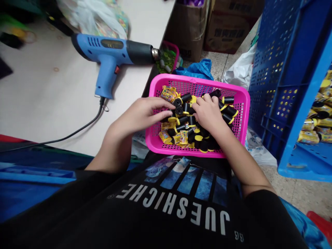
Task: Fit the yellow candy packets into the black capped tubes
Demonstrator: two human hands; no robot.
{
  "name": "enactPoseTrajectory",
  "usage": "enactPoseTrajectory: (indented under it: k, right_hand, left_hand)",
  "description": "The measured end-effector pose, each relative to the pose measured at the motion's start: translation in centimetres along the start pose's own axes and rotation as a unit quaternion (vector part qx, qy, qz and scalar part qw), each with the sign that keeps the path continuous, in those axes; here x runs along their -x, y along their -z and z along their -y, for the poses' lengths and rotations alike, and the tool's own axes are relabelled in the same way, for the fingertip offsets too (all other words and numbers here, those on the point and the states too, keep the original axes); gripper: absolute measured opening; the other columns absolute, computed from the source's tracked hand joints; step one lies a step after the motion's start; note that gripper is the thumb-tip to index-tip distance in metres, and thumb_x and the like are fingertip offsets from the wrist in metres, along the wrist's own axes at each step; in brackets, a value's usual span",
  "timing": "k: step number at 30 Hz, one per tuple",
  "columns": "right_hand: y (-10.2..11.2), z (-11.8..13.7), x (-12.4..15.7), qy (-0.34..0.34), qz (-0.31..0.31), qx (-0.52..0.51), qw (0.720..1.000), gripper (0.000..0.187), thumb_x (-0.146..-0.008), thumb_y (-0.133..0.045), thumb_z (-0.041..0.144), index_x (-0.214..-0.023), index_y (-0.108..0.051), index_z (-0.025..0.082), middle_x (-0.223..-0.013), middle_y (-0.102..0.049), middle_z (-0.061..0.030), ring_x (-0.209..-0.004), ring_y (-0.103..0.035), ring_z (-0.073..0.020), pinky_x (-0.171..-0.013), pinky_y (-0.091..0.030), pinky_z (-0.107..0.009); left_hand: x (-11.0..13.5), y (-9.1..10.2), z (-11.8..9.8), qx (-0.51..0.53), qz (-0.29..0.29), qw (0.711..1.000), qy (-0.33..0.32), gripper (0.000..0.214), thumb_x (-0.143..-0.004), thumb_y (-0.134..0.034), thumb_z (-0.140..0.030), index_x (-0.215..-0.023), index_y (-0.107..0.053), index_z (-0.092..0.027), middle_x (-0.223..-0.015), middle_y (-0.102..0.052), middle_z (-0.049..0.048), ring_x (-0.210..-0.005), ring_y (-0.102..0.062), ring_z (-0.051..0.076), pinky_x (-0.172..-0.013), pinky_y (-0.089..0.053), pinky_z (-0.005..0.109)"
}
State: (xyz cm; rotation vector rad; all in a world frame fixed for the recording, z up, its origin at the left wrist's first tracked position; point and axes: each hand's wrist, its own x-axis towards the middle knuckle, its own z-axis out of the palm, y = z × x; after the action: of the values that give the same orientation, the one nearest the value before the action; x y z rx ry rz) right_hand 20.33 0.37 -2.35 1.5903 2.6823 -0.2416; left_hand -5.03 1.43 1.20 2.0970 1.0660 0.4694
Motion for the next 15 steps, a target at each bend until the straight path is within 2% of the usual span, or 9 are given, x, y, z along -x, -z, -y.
enactPoseTrajectory:
  k: [2, 5, 7, 9, 12, 15]
  right_hand:
    - [0.0, -0.4, 0.3, 0.004, -0.012, -0.018, 1.000, 0.023, -0.092, -0.063, 0.027, -0.111, -0.072, 0.017, -0.114, -0.069, -0.0174, -0.114, -0.051, -0.0375, -0.094, -0.036, -0.054]
    - [0.2, -1.1, 1.2, -0.028, -0.071, -0.101, 0.992, 0.023, -0.089, -0.067, 0.032, -0.108, -0.072, 0.019, -0.108, -0.070, -0.0133, -0.107, -0.057, -0.0341, -0.095, -0.042, -0.053]
    - [0.4, -1.6, 2.1, -0.070, -0.136, -0.197, 0.968, 0.023, -0.087, -0.070, 0.034, -0.106, -0.071, 0.021, -0.104, -0.070, -0.0101, -0.099, -0.061, -0.0295, -0.090, -0.049, -0.048]
    - [0.4, -1.9, 2.9, -0.114, -0.190, -0.294, 0.930, 0.026, -0.084, -0.073, 0.035, -0.107, -0.071, 0.023, -0.103, -0.067, -0.0078, -0.089, -0.063, -0.0243, -0.078, -0.054, -0.041]
    - [0.2, -1.9, 3.9, -0.145, -0.225, -0.374, 0.888, 0.031, -0.080, -0.077, 0.036, -0.109, -0.071, 0.024, -0.102, -0.063, -0.0055, -0.082, -0.063, -0.0199, -0.070, -0.056, -0.035]
    - [-0.2, -1.2, 4.3, -0.147, -0.241, -0.388, 0.878, 0.029, -0.081, -0.077, 0.038, -0.106, -0.073, 0.024, -0.099, -0.062, -0.0043, -0.081, -0.061, -0.0183, -0.071, -0.056, -0.034]
  left_hand:
    - [-0.3, 0.1, 0.3, -0.053, -0.038, 0.998, 0.027, 0.025, -0.095, -0.059, -0.028, -0.109, -0.077, -0.018, -0.106, -0.079, 0.0078, -0.098, -0.071, 0.021, -0.091, -0.053, 0.034]
    - [-0.3, -0.3, 0.4, -0.153, -0.037, 0.986, 0.063, 0.025, -0.094, -0.057, -0.024, -0.105, -0.079, -0.019, -0.105, -0.079, 0.0087, -0.101, -0.071, 0.023, -0.088, -0.052, 0.033]
    - [0.2, -0.4, 0.0, -0.203, -0.003, 0.975, 0.089, 0.026, -0.093, -0.056, -0.024, -0.100, -0.080, -0.021, -0.099, -0.080, 0.0087, -0.096, -0.072, 0.023, -0.084, -0.052, 0.032]
    - [0.8, -0.5, -0.6, -0.228, 0.056, 0.967, 0.096, 0.024, -0.091, -0.057, -0.027, -0.091, -0.081, -0.022, -0.087, -0.079, 0.0078, -0.086, -0.072, 0.023, -0.078, -0.051, 0.031]
    - [1.5, -1.7, -1.2, -0.253, 0.133, 0.951, 0.115, 0.020, -0.088, -0.063, -0.025, -0.076, -0.079, -0.019, -0.071, -0.075, 0.0089, -0.074, -0.071, 0.024, -0.072, -0.049, 0.032]
    - [1.4, -3.9, -0.8, -0.263, 0.116, 0.941, 0.180, 0.021, -0.085, -0.060, -0.008, -0.076, -0.078, -0.016, -0.069, -0.074, 0.0126, -0.074, -0.072, 0.029, -0.072, -0.049, 0.035]
